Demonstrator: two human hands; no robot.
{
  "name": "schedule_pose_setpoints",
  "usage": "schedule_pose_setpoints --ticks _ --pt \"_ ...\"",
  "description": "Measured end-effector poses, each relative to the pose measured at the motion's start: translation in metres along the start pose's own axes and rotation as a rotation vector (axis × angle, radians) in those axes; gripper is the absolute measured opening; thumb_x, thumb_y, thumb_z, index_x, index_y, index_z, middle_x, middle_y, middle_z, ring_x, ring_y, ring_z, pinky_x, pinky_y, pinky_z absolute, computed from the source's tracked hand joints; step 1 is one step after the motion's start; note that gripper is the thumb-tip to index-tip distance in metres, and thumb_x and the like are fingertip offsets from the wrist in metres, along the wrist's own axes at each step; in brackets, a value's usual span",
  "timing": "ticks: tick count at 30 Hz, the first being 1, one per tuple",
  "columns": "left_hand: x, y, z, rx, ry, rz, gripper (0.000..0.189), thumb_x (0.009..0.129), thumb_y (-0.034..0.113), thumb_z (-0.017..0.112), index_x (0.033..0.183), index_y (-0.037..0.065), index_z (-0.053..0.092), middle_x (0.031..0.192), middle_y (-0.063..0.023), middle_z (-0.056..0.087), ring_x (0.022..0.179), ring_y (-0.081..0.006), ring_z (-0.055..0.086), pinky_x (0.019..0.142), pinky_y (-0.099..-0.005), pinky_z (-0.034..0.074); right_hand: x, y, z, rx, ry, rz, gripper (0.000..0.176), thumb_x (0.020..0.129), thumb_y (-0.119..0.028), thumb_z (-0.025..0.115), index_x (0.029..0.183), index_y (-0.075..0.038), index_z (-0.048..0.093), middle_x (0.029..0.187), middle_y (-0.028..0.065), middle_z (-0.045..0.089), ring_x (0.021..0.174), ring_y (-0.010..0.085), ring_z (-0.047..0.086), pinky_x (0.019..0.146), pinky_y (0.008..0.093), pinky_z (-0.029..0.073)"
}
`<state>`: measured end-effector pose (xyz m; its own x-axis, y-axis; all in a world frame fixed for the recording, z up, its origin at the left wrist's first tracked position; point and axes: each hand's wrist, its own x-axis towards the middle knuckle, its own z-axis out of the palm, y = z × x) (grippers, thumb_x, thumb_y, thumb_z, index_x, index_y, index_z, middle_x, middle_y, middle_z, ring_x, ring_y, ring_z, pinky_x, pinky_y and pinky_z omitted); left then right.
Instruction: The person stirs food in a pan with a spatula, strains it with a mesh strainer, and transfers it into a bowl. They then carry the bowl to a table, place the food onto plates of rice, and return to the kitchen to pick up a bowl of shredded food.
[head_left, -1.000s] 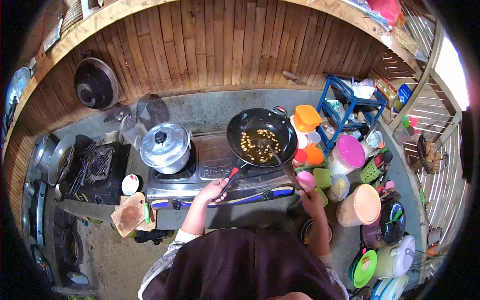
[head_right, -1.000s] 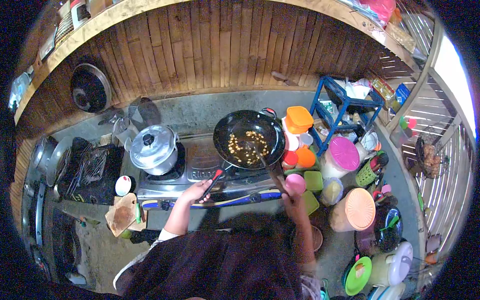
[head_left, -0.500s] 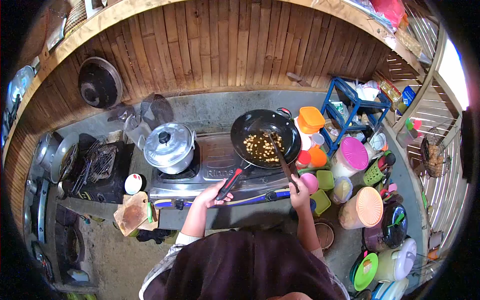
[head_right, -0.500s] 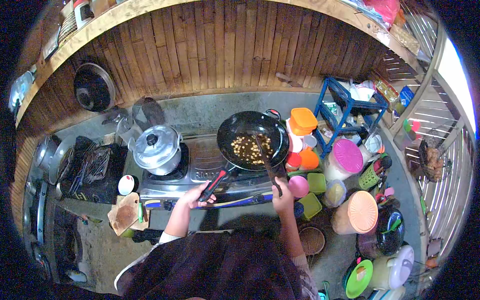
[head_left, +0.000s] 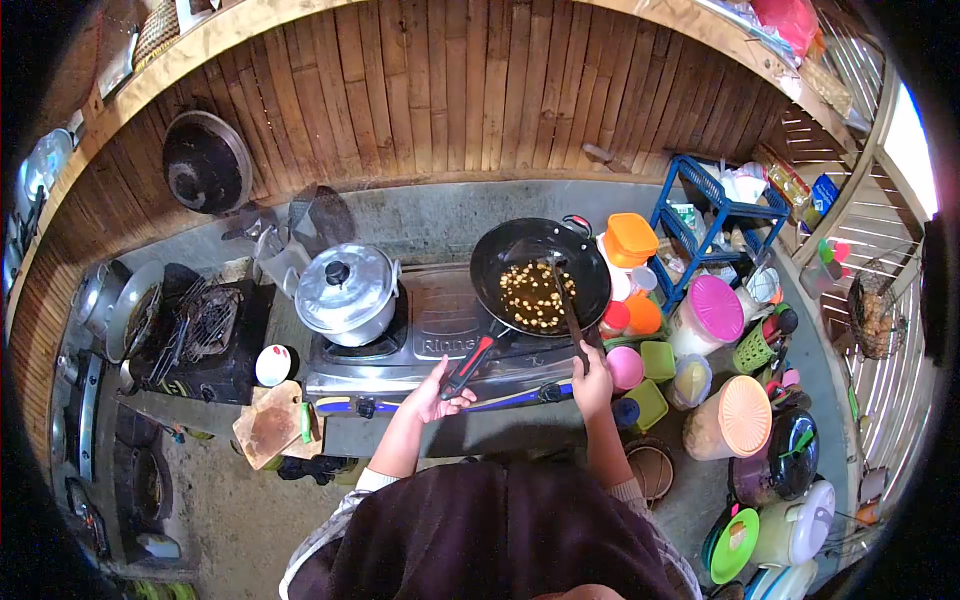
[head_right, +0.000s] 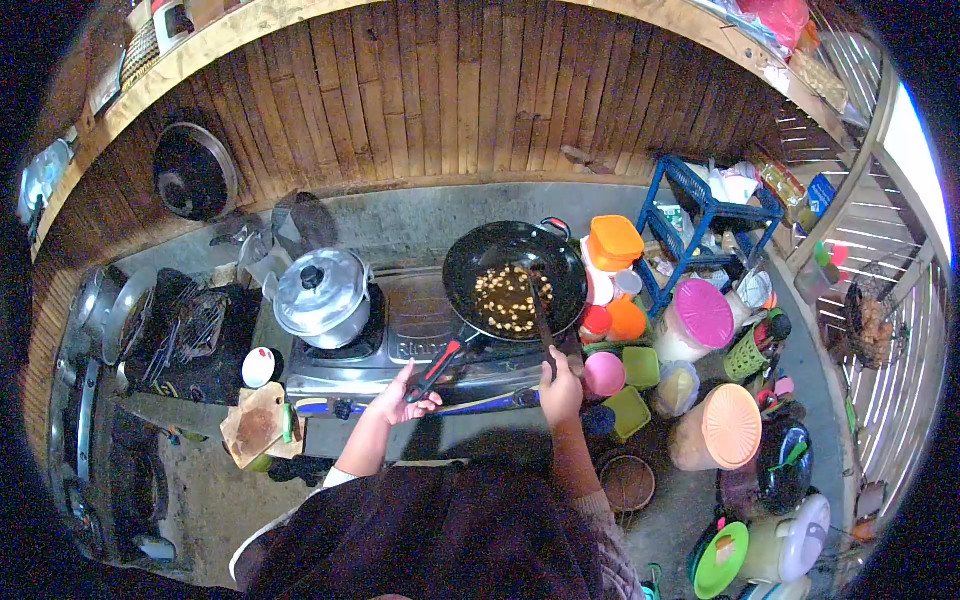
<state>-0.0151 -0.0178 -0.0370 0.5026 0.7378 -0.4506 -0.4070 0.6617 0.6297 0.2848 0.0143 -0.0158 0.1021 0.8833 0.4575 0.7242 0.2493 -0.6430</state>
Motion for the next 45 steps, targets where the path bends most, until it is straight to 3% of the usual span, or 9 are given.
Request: schedule_pose_setpoints --ticks 8,11,14,17,19,21,26,29,45 --pt "0.008 -0.015 -0.001 -0.210 -0.125 0.082 0.076 0.079 0.069 0.020 0.118 0.008 0.046 0.075 -0.0094 0.060 0.059 -0.0135 0.057 0.046 -0.0208 0.043 0.004 0.002 -0.004 0.096 -0.110 0.016 0.033 0.077 -0.010 0.057 0.108 -0.002 0.051 0.097 0.0155 0.058 0.085 0.0283 0.058 0.069 0.0345 0.048" --pt "0.014 -0.021 -0.002 -0.335 -0.126 0.096 0.076 0.079 0.067 0.025 0.117 0.005 0.047 0.073 -0.0101 0.059 0.060 -0.0169 0.054 0.048 -0.0240 0.042 0.003 0.025 0.005 0.345 -0.099 0.116 0.033 0.083 -0.021 0.052 0.110 -0.003 0.050 0.087 0.0123 0.059 0.068 0.0197 0.061 0.048 0.0278 0.047" --pt "0.021 -0.031 -0.005 -0.444 -0.155 0.103 0.073 0.080 0.065 0.029 0.115 0.005 0.048 0.074 -0.0100 0.060 0.059 -0.0170 0.055 0.047 -0.0239 0.043 0.002 0.041 -0.006 0.660 -0.114 0.560 0.043 0.087 -0.040 0.031 0.102 -0.006 0.054 0.067 0.0068 0.057 0.043 0.0139 0.053 0.035 0.0222 0.036" --pt "0.035 -0.045 -0.011 -0.370 -0.138 0.018 0.054 0.086 0.050 0.036 0.110 0.004 0.052 0.075 -0.0085 0.061 0.058 -0.0158 0.058 0.045 -0.0206 0.046 -0.014 0.087 -0.005 0.694 -0.159 0.673 0.037 0.085 -0.037 0.040 0.098 -0.005 0.054 0.067 0.0057 0.056 0.043 0.0151 0.053 0.036 0.0250 0.038" --pt "0.042 -0.053 -0.004 -0.303 -0.121 -0.036 0.044 0.089 0.040 0.035 0.107 0.004 0.053 0.079 -0.0095 0.062 0.062 -0.0144 0.060 0.046 -0.0194 0.047 -0.035 0.170 0.043 0.173 -0.462 0.083 0.040 0.080 -0.036 0.052 0.100 -0.001 0.054 0.069 0.0086 0.058 0.046 0.0154 0.056 0.039 0.0276 0.041" --pt "0.051 -0.059 0.007 -0.246 -0.076 -0.134 0.043 0.090 0.037 0.033 0.109 0.003 0.052 0.082 -0.0108 0.063 0.066 -0.0150 0.061 0.046 -0.0187 0.047 -0.039 0.082 0.030 0.259 -0.668 0.568 0.045 0.075 -0.032 0.060 0.100 0.004 0.052 0.075 0.0156 0.060 0.061 0.0234 0.062 0.050 0.0333 0.047" --pt "0.073 -0.078 0.027 -0.018 -0.184 -0.213 0.043 0.090 0.035 0.036 0.118 0.004 0.046 0.111 -0.0100 0.056 0.098 -0.0184 0.055 0.074 -0.0264 0.046 -0.058 0.056 0.060 -0.174 -0.494 0.363 0.045 0.075 -0.033 0.060 0.094 0.007 0.051 0.081 0.0246 0.059 0.078 0.0361 0.060 0.066 0.0415 0.048" --pt "0.086 -0.091 0.035 0.066 -0.191 -0.248 0.042 0.089 0.031 0.039 0.124 0.009 0.040 0.123 -0.0007 0.048 0.112 -0.0188 0.044 0.095 -0.0351 0.028 -0.062 0.058 0.068 -0.173 -0.438 0.377 0.048 0.076 -0.036 0.059 0.092 0.008 0.049 0.082 0.0279 0.058 0.080 0.0408 0.057 0.070 0.0445 0.047" --pt "0.111 -0.122 0.047 0.127 -0.268 -0.140 0.048 0.082 0.027 0.047 0.127 0.017 0.035 0.124 -0.0001 0.041 0.113 -0.0177 0.038 0.087 -0.0373 0.032 -0.066 0.053 0.077 -0.133 -0.440 0.597 0.056 0.087 -0.045 0.034 0.091 0.007 0.053 0.084 0.0310 0.056 0.083 0.0451 0.054 0.074 0.0486 0.044"
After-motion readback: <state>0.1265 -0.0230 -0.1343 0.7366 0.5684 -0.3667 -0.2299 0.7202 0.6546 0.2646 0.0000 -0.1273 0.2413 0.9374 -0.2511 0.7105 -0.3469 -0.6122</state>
